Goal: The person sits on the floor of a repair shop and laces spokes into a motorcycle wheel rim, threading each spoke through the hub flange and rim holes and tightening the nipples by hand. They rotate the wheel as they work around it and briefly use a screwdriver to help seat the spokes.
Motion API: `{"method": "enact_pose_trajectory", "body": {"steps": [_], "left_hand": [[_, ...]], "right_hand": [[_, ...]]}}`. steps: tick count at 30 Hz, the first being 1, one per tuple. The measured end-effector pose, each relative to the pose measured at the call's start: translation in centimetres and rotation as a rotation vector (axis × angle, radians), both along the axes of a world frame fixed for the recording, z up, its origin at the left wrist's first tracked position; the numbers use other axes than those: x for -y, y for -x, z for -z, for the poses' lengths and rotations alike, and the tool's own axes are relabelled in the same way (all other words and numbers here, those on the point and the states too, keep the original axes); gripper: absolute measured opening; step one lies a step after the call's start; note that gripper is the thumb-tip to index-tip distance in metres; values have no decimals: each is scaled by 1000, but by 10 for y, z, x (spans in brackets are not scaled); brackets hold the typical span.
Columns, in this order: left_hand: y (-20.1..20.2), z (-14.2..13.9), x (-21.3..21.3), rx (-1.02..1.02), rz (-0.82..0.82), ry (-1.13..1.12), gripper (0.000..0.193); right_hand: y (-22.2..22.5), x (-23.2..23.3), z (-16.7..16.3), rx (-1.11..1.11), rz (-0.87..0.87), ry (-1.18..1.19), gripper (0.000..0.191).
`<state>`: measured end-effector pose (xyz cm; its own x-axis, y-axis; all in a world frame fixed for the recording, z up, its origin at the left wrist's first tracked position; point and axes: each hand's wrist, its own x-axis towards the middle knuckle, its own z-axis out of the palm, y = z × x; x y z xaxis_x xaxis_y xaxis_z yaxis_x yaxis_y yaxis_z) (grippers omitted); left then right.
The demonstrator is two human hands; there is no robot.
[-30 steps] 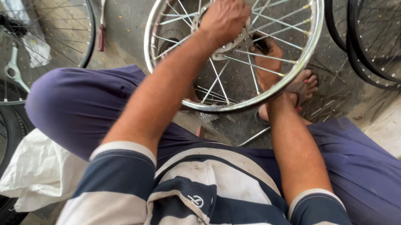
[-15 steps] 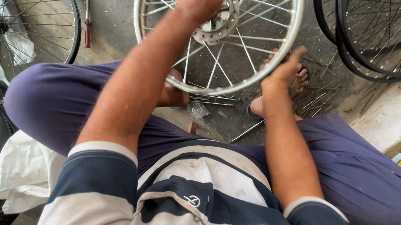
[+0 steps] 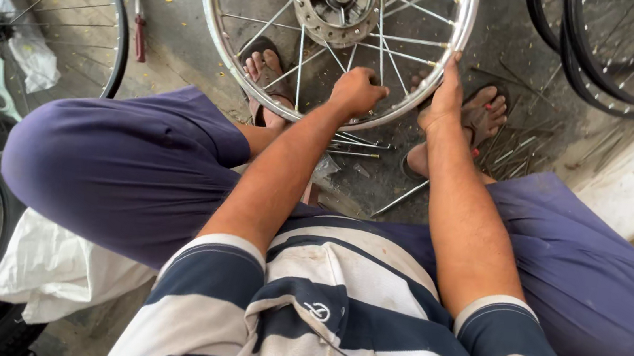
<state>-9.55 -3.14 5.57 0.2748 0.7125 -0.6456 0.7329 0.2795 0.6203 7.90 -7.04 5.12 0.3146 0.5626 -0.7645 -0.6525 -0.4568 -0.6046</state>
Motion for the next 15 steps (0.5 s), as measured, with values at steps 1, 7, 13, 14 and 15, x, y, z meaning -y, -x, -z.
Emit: {"method": "enact_pose_trajectory", "body": {"steps": [1,7,13,14,15], "left_hand": [[-2,0,-1,-29,-11,25,38],[-32,-15,-10,24,-4,-95,39],[-44,3,-7,445,-303,213,32],[-44,7,-7,508,-335,265,30],[-43,10,-6,570,-369,316,29]], "right_hand": [[0,4,-1,-18,8,-37,60],[-3,21,5,42,3,13,53],[-4,39,2,1245,-287,-177,21],[-7,42,-3,1264,-419,-197,22],[-7,43,-7,1278,-554,-218,24]]}}
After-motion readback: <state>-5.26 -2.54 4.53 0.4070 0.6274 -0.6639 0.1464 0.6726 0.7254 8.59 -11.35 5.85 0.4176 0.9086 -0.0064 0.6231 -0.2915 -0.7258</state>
